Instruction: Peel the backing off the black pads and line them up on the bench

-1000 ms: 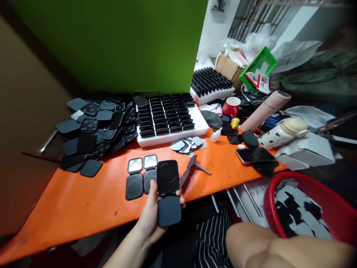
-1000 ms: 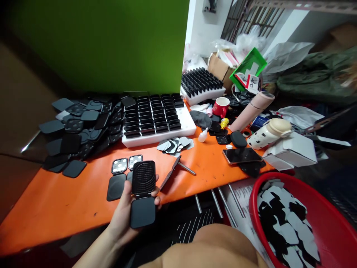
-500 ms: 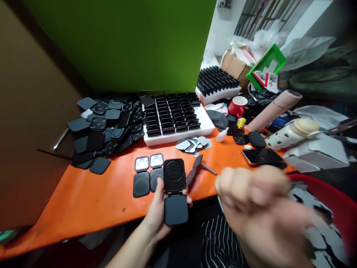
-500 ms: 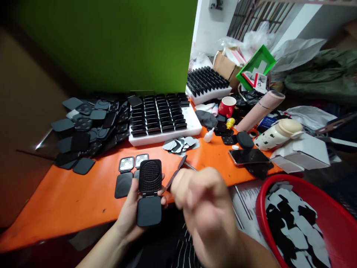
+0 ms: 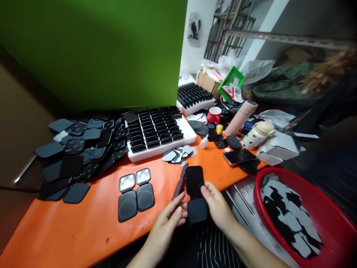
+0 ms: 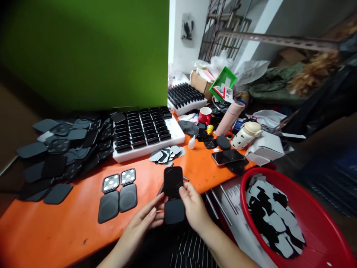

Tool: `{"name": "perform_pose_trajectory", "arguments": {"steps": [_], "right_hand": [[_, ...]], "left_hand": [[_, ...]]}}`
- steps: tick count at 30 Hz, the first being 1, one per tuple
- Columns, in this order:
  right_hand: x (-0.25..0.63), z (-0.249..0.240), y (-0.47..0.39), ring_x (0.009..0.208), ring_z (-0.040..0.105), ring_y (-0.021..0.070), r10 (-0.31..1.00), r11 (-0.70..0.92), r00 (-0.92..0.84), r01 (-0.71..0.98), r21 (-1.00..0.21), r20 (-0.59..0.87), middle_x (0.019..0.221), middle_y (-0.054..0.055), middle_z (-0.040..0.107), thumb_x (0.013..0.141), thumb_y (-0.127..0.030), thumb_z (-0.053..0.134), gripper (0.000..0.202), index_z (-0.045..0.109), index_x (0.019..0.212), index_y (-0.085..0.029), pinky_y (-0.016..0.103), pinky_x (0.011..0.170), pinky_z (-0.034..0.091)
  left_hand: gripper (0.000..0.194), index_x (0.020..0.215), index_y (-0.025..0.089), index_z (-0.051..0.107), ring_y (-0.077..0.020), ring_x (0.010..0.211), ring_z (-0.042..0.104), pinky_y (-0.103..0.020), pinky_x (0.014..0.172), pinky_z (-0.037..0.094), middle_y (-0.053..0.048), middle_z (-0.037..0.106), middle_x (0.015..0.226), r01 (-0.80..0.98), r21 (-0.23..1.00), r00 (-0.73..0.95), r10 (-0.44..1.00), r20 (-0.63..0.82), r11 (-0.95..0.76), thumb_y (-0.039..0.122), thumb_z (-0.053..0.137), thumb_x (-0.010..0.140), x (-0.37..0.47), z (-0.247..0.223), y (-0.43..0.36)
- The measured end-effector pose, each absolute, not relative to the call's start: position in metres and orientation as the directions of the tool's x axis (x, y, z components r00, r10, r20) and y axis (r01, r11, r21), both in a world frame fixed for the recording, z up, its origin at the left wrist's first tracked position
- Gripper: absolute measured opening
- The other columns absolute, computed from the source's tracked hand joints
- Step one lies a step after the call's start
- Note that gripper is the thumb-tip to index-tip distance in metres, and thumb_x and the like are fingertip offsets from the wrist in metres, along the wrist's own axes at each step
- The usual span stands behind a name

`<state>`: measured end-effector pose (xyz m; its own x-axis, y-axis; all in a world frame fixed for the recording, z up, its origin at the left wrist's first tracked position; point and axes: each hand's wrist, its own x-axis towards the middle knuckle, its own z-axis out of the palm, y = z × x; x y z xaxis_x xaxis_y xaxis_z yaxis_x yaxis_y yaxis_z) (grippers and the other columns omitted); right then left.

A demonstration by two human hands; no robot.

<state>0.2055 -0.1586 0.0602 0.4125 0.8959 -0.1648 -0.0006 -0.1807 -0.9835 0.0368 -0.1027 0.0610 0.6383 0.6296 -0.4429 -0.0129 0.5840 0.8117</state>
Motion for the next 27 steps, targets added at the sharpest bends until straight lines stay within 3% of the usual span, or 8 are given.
{"name": "perform_pose_trajectory", "arguments": {"steps": [2, 4, 8, 13, 17, 22, 24, 27], "right_hand": [[0.232, 0.053, -0.161, 0.075, 0.058, 0.0181, 0.825, -0.268, 0.546, 0.148, -0.952, -0.148, 0.083, 0.004, 0.061, 0.085, -0.049, 0.038, 0.034, 0.053, 0.091, -0.019, 0.027, 0.067, 0.046], [0.262, 0.043, -0.162, 0.083, 0.059, 0.0195, 0.773, -0.409, 0.624, 0.352, -0.842, -0.115, 0.09, 0.006, 0.063, 0.087, -0.049, 0.032, 0.039, 0.053, 0.098, -0.018, 0.028, 0.071, 0.046], [0.319, 0.034, -0.148, 0.094, 0.057, 0.0227, 0.717, -0.544, 0.693, 0.486, -0.684, -0.078, 0.1, 0.01, 0.062, 0.088, -0.038, 0.032, 0.034, 0.053, 0.104, -0.016, 0.032, 0.08, 0.042], [0.363, 0.038, -0.102, 0.098, 0.056, 0.0227, 0.718, -0.642, 0.688, 0.597, -0.482, -0.105, 0.104, 0.011, 0.061, 0.088, -0.031, 0.039, 0.029, 0.056, 0.105, -0.014, 0.036, 0.084, 0.04], [0.377, 0.043, -0.072, 0.093, 0.056, 0.0208, 0.743, -0.65, 0.659, 0.664, -0.37, -0.122, 0.103, 0.01, 0.06, 0.088, -0.035, 0.045, 0.03, 0.055, 0.105, -0.013, 0.041, 0.084, 0.04], [0.355, 0.05, -0.073, 0.108, 0.047, 0.0266, 0.834, -0.531, 0.55, 0.775, -0.342, -0.046, 0.115, 0.019, 0.052, 0.091, -0.026, 0.032, 0.034, 0.052, 0.113, -0.01, 0.039, 0.09, 0.033], [0.33, 0.049, -0.083, 0.107, 0.048, 0.0215, 0.893, -0.43, 0.447, 0.822, -0.374, -0.045, 0.116, 0.013, 0.053, 0.092, -0.028, 0.03, 0.034, 0.052, 0.115, -0.015, 0.032, 0.09, 0.034], [0.286, 0.039, -0.096, 0.099, 0.052, 0.0176, 0.97, -0.242, 0.233, 0.873, -0.423, -0.072, 0.105, 0.003, 0.059, 0.086, -0.036, 0.044, 0.026, 0.058, 0.105, -0.025, 0.026, 0.085, 0.038]], "left_hand": [[0.04, 0.117, 0.022, 0.055, -0.0238, 0.101, 0.058, -0.038, 0.091, 0.042, -0.008, 0.061, 0.113, 0.078, 0.921, 0.592, 0.725, -0.351, 0.381, 0.038, 0.054, 0.081, 0.028, 0.054, -0.099], [0.036, 0.114, 0.023, 0.056, -0.0232, 0.107, 0.054, -0.038, 0.094, 0.04, -0.006, 0.06, 0.115, 0.202, 0.968, 0.531, 0.814, -0.236, 0.15, 0.039, 0.05, 0.082, 0.016, 0.045, -0.093], [0.031, 0.11, 0.024, 0.058, -0.023, 0.108, 0.052, -0.037, 0.091, 0.043, -0.006, 0.058, 0.115, 0.406, 0.898, 0.499, 0.864, -0.064, -0.168, 0.037, 0.048, 0.083, -0.008, 0.029, -0.086], [0.027, 0.105, 0.025, 0.06, -0.0223, 0.099, 0.058, -0.033, 0.083, 0.05, -0.005, 0.062, 0.106, 0.493, 0.768, 0.526, 0.843, 0.111, -0.409, 0.034, 0.049, 0.082, -0.02, 0.018, -0.085], [0.025, 0.106, 0.027, 0.059, -0.0199, 0.097, 0.058, -0.029, 0.081, 0.05, -0.004, 0.061, 0.105, 0.49, 0.731, 0.567, 0.811, 0.148, -0.476, 0.031, 0.049, 0.083, -0.016, 0.011, -0.084], [0.027, 0.11, 0.027, 0.056, -0.0196, 0.103, 0.055, -0.03, 0.085, 0.047, -0.005, 0.059, 0.11, 0.493, 0.777, 0.569, 0.82, 0.054, -0.393, 0.031, 0.045, 0.085, 0.0, 0.017, -0.078], [0.029, 0.111, 0.026, 0.056, -0.0216, 0.106, 0.054, -0.033, 0.088, 0.046, -0.006, 0.058, 0.112, 0.489, 0.804, 0.563, 0.826, 0.004, -0.337, 0.033, 0.046, 0.085, 0.011, 0.023, -0.073], [0.036, 0.117, 0.024, 0.053, -0.0242, 0.11, 0.051, -0.038, 0.093, 0.042, -0.008, 0.055, 0.12, 0.425, 0.876, 0.581, 0.811, -0.07, -0.228, 0.034, 0.047, 0.083, 0.035, 0.029, -0.062]]}}
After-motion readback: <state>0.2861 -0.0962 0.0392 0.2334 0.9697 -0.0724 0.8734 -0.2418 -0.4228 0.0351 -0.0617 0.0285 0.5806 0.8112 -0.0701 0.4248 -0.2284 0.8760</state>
